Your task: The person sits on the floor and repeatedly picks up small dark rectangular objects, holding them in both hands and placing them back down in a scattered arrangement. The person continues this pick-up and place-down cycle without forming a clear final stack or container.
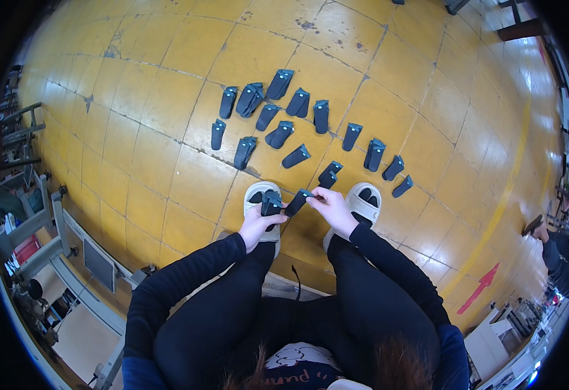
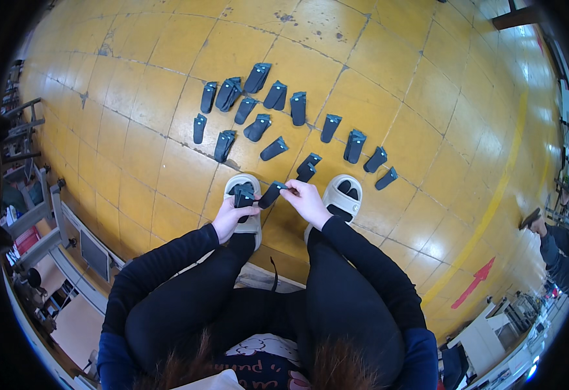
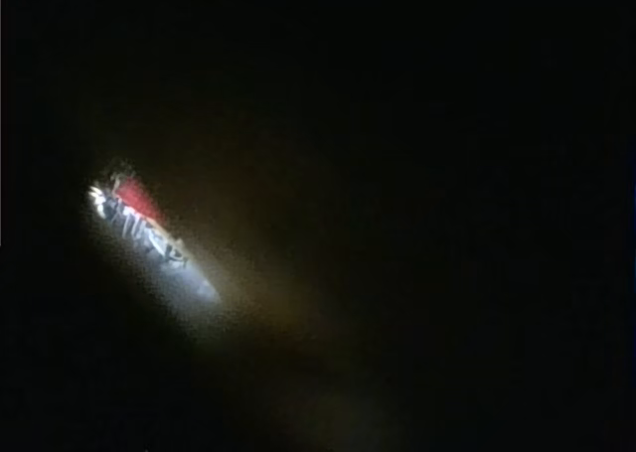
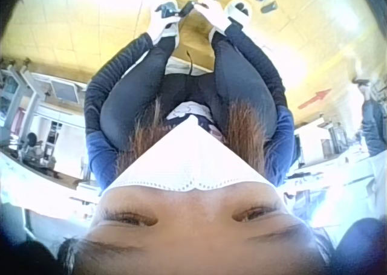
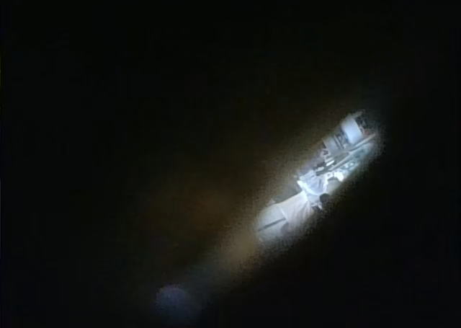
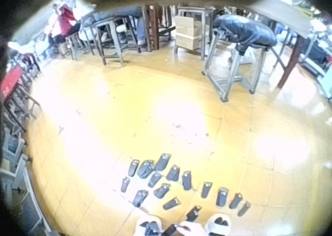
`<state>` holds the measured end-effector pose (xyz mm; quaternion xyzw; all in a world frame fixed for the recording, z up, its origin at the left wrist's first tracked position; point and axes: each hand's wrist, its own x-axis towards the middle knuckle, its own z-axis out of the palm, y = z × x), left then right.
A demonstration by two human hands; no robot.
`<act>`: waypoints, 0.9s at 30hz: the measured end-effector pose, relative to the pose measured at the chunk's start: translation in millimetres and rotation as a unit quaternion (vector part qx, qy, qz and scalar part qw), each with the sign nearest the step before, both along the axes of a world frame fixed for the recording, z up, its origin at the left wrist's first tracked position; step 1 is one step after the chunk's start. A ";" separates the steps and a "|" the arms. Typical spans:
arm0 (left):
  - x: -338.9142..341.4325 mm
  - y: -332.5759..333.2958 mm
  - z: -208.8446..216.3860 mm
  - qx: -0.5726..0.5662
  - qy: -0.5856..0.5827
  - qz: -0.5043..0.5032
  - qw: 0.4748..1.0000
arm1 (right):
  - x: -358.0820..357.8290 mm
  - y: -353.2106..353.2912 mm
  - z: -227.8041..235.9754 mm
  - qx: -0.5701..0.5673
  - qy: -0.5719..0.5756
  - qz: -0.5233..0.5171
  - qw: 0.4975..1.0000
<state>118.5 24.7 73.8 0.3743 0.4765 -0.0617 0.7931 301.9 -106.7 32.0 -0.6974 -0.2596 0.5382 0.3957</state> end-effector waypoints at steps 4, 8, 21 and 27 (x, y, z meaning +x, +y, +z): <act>-2.1 2.3 -2.3 -0.034 -0.025 -0.008 0.999 | 2.8 -8.1 -9.5 -0.003 0.018 -0.037 0.999; -1.1 6.5 -1.3 -0.025 -0.011 -0.091 0.995 | 3.2 -12.0 -13.5 -0.007 0.025 -0.045 0.999; -3.4 10.0 -4.4 -0.063 -0.003 -0.070 0.996 | -3.1 -14.5 -15.1 -0.013 0.036 -0.032 0.999; -6.2 11.0 -6.6 -0.062 -0.010 -0.079 0.995 | -2.4 -12.7 -9.3 -0.027 0.042 -0.022 0.999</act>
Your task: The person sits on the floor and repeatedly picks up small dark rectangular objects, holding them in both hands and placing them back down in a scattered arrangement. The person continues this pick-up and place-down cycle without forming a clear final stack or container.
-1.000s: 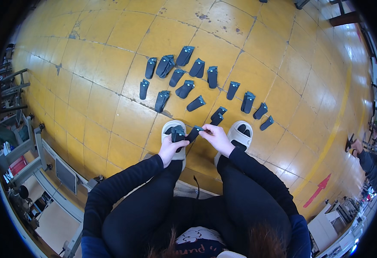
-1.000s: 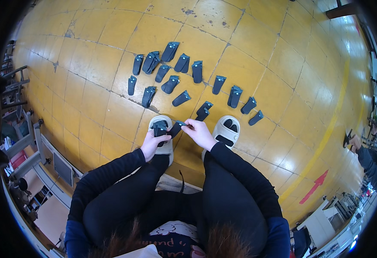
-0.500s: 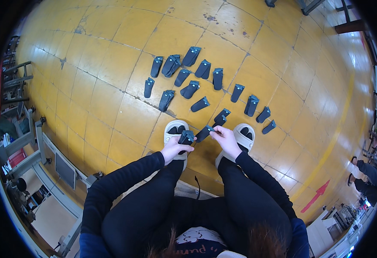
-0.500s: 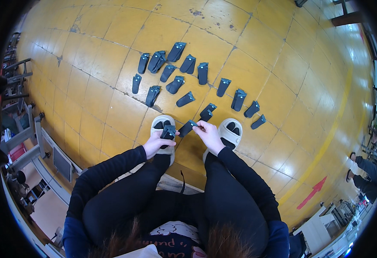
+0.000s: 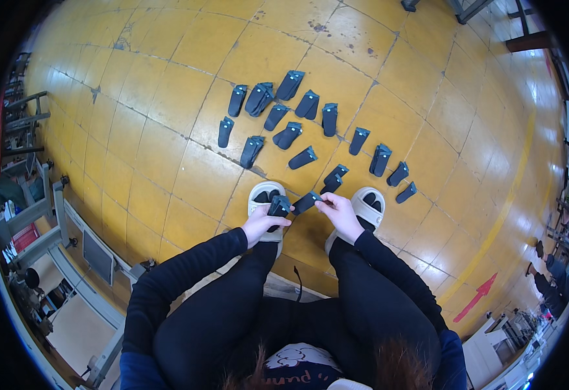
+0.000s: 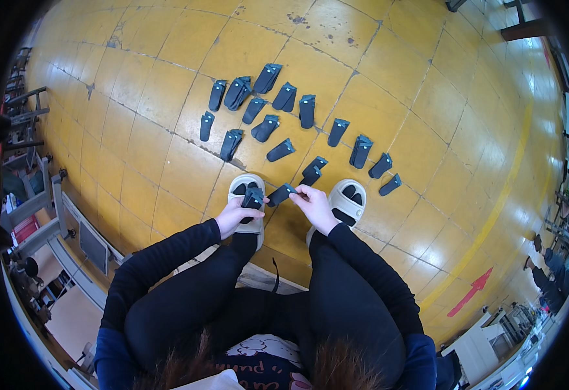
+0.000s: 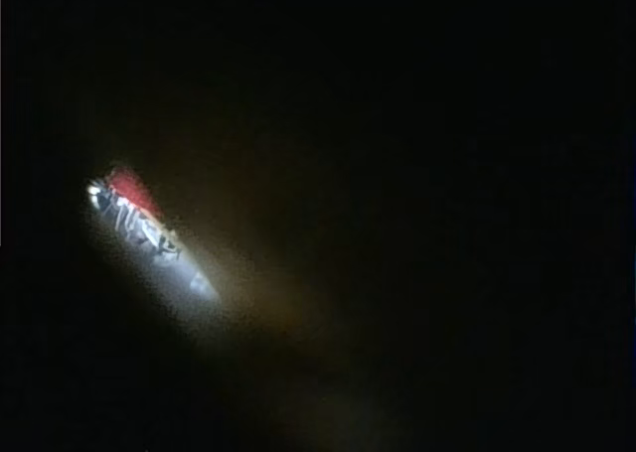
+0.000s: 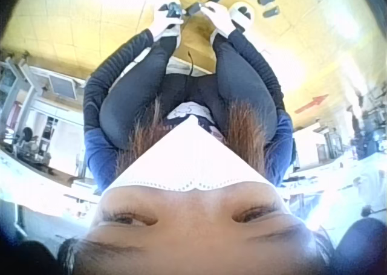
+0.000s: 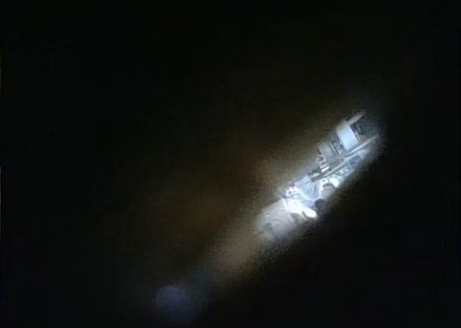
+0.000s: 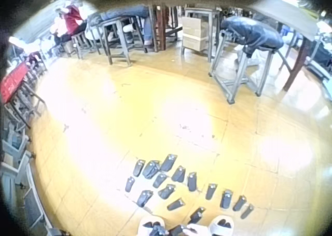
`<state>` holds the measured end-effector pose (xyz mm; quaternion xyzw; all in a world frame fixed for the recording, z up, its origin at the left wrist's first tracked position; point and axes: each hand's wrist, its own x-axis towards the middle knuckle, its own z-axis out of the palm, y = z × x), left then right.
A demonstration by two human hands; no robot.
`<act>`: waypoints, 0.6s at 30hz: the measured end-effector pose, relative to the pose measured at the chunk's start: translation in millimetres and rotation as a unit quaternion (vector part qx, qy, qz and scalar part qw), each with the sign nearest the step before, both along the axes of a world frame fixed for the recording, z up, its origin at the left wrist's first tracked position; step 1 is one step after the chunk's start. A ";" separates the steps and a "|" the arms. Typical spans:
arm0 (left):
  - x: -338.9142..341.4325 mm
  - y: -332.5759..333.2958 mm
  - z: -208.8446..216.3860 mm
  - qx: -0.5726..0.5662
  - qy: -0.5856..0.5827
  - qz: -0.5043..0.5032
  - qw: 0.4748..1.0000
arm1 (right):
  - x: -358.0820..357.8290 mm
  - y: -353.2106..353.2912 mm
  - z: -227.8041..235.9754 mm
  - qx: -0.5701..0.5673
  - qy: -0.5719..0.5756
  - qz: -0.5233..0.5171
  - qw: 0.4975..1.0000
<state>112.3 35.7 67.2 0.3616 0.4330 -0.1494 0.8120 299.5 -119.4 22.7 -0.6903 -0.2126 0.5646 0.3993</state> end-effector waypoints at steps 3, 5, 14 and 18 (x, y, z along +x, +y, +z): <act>2.5 -1.6 0.9 0.003 0.002 -0.006 1.000 | 0.2 -1.3 -2.8 0.024 0.015 -0.029 0.999; 1.5 -3.5 0.9 0.002 0.007 -0.004 1.000 | 1.1 0.4 -2.3 0.033 0.054 -0.046 0.997; 9.9 -0.6 14.6 0.035 -0.064 0.033 0.997 | 14.5 15.7 14.4 0.035 0.102 -0.088 0.990; 26.3 7.8 29.6 0.018 -0.192 -0.018 0.981 | 21.6 23.7 23.6 0.056 0.115 -0.039 0.991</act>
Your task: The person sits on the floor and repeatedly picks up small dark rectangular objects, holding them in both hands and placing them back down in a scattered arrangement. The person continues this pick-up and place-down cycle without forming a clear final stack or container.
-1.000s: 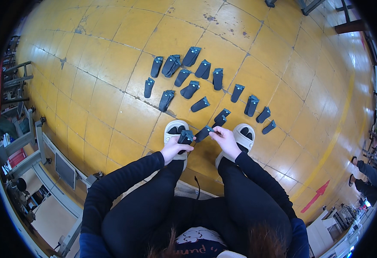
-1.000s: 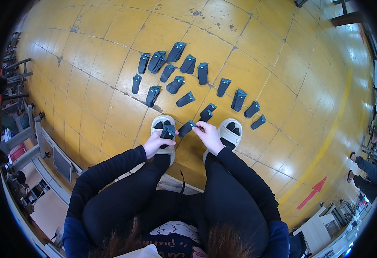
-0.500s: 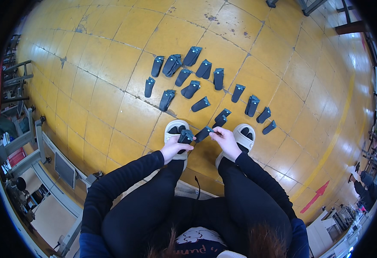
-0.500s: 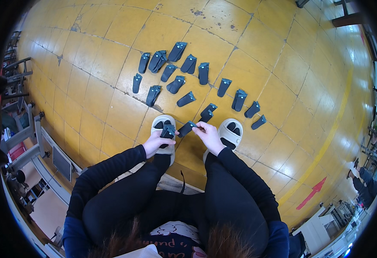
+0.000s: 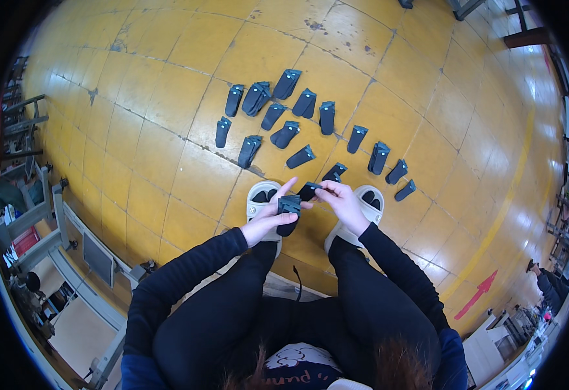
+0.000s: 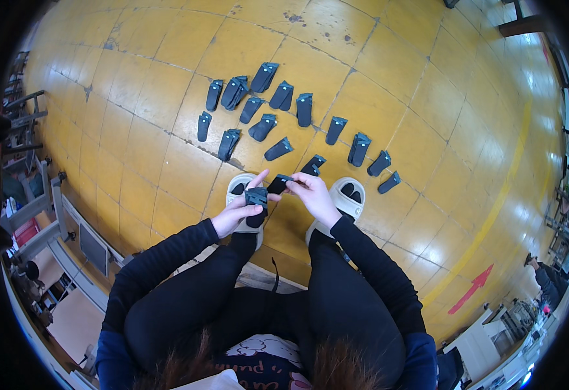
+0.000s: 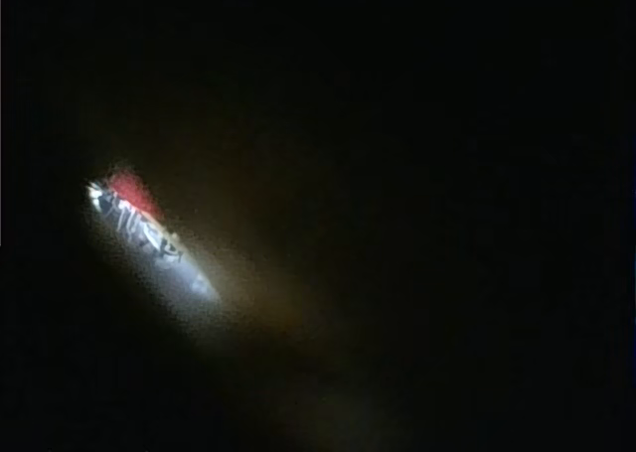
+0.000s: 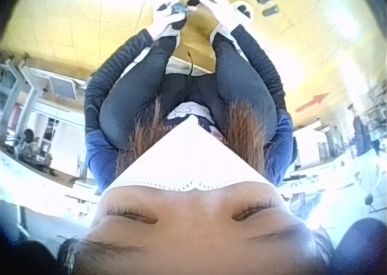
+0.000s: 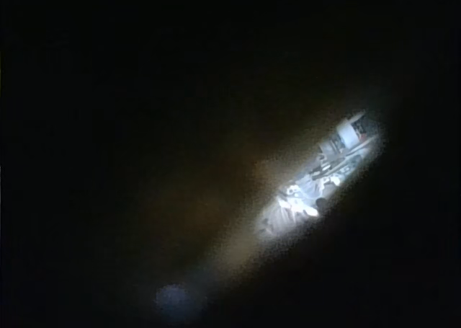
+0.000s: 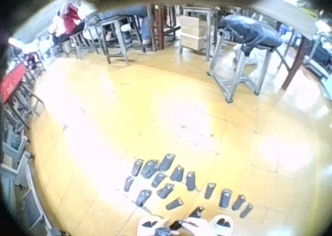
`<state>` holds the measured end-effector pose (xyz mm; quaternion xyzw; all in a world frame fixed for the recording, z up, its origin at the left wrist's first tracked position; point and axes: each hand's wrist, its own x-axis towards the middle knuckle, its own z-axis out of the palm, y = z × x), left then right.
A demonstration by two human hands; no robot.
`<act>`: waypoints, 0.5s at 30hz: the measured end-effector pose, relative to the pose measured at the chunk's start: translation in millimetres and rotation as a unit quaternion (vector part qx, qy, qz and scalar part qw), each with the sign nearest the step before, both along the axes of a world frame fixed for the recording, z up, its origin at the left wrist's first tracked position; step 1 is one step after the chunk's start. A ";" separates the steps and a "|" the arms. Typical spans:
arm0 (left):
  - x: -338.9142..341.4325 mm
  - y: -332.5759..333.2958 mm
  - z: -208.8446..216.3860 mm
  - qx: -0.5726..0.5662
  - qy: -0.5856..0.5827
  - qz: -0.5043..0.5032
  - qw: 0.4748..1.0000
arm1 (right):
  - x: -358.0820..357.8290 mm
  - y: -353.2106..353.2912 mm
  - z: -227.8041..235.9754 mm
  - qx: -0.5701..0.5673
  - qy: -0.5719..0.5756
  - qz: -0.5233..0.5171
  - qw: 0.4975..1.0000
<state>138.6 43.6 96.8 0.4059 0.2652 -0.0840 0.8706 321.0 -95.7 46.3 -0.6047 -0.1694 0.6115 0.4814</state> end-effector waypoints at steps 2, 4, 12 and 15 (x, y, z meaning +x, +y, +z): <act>8.0 2.2 2.8 0.013 -0.042 -0.027 0.999 | -4.2 8.6 12.5 0.045 0.038 0.019 0.998; 10.7 2.5 -0.3 0.121 -0.055 -0.085 0.987 | -6.0 15.6 23.7 0.044 0.072 0.035 0.996; 14.3 -0.7 17.6 -0.075 0.063 0.018 0.995 | -12.2 18.1 46.7 0.044 0.056 0.023 0.997; 12.2 -4.6 15.3 -0.086 0.064 0.031 0.994 | -15.0 16.4 48.1 0.033 0.031 0.037 0.998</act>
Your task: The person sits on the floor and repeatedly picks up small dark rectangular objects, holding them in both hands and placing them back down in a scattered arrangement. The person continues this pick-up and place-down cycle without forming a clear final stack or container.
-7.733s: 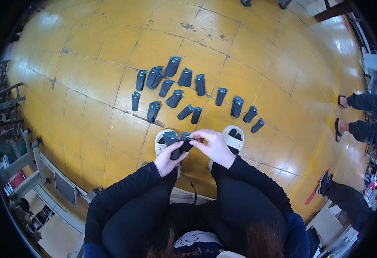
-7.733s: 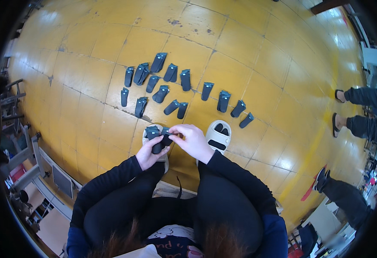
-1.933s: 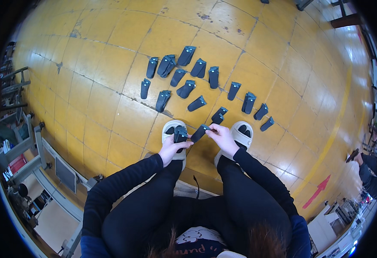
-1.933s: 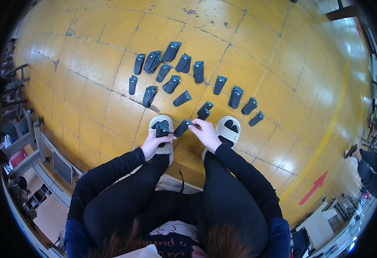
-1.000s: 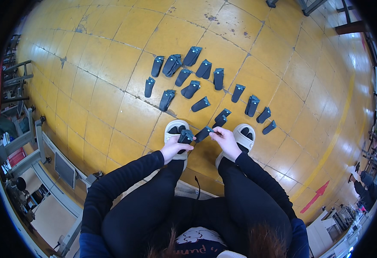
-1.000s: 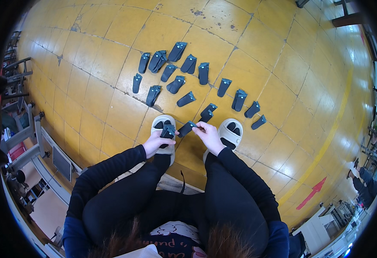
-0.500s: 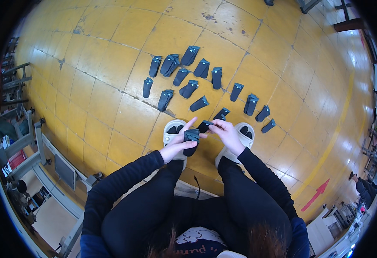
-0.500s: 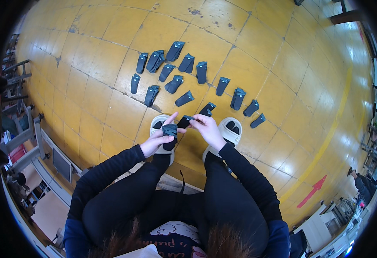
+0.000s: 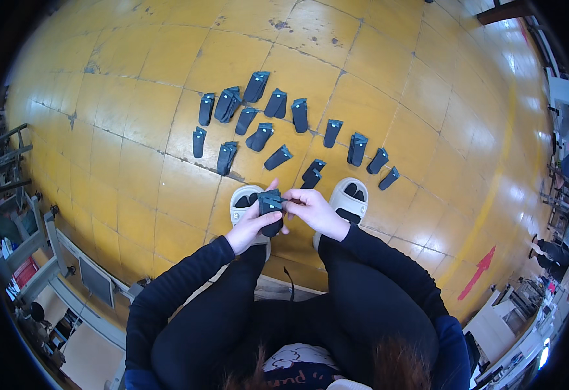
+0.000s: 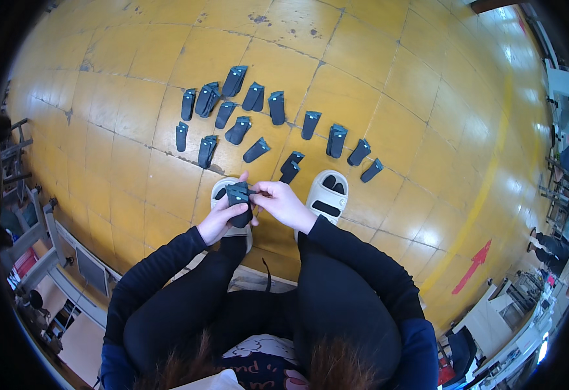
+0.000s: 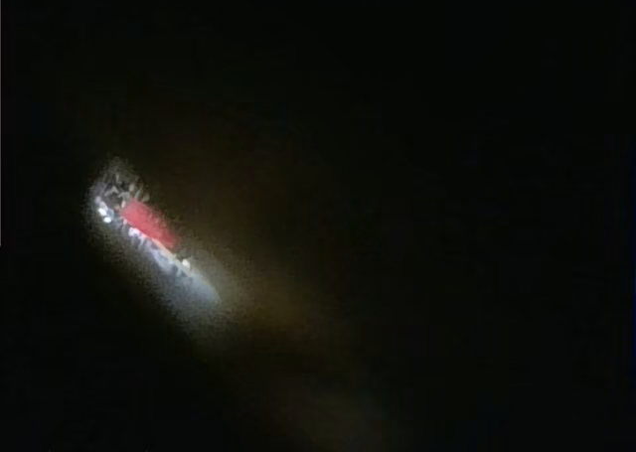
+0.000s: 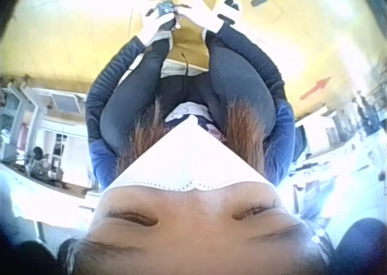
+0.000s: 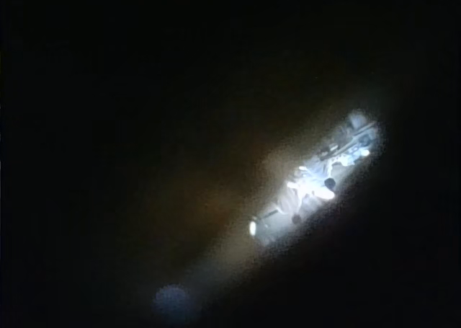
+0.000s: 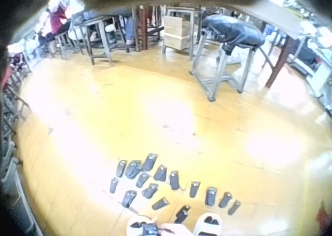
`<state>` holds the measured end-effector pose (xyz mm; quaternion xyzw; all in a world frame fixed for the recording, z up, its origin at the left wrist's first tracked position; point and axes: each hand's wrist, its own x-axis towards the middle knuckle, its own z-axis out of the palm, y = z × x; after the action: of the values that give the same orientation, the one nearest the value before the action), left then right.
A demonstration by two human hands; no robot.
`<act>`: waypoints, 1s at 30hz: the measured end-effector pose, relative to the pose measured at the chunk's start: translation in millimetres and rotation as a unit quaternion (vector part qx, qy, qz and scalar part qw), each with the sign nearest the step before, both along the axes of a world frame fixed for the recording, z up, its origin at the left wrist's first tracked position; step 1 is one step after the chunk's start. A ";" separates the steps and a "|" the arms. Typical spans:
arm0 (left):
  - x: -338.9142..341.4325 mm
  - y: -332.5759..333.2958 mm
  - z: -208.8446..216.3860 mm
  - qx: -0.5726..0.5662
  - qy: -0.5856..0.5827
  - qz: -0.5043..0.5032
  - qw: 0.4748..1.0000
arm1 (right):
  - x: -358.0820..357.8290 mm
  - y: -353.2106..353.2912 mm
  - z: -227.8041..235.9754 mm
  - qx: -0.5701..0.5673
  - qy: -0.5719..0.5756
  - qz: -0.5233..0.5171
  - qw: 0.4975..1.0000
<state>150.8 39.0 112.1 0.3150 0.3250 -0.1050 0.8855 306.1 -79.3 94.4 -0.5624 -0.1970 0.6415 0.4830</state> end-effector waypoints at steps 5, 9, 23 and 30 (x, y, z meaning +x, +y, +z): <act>-4.0 3.8 -10.2 0.036 0.014 -0.023 0.999 | -2.2 -1.8 -3.5 -0.007 0.037 -0.014 0.999; 6.7 9.3 -1.2 0.081 0.006 -0.075 0.994 | 5.4 -3.4 -4.1 -0.037 -0.016 0.014 0.999; 5.4 -3.3 12.8 0.032 0.037 0.023 0.999 | 2.9 8.0 15.6 0.053 -0.056 0.009 0.997; 3.0 -7.1 12.1 -0.155 0.027 0.121 0.980 | 6.4 5.6 13.6 0.117 -0.134 0.035 0.983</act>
<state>153.8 31.9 124.2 0.1295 0.3641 -0.0549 0.9207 312.5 -73.7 108.0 -0.5755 -0.3531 0.5498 0.4918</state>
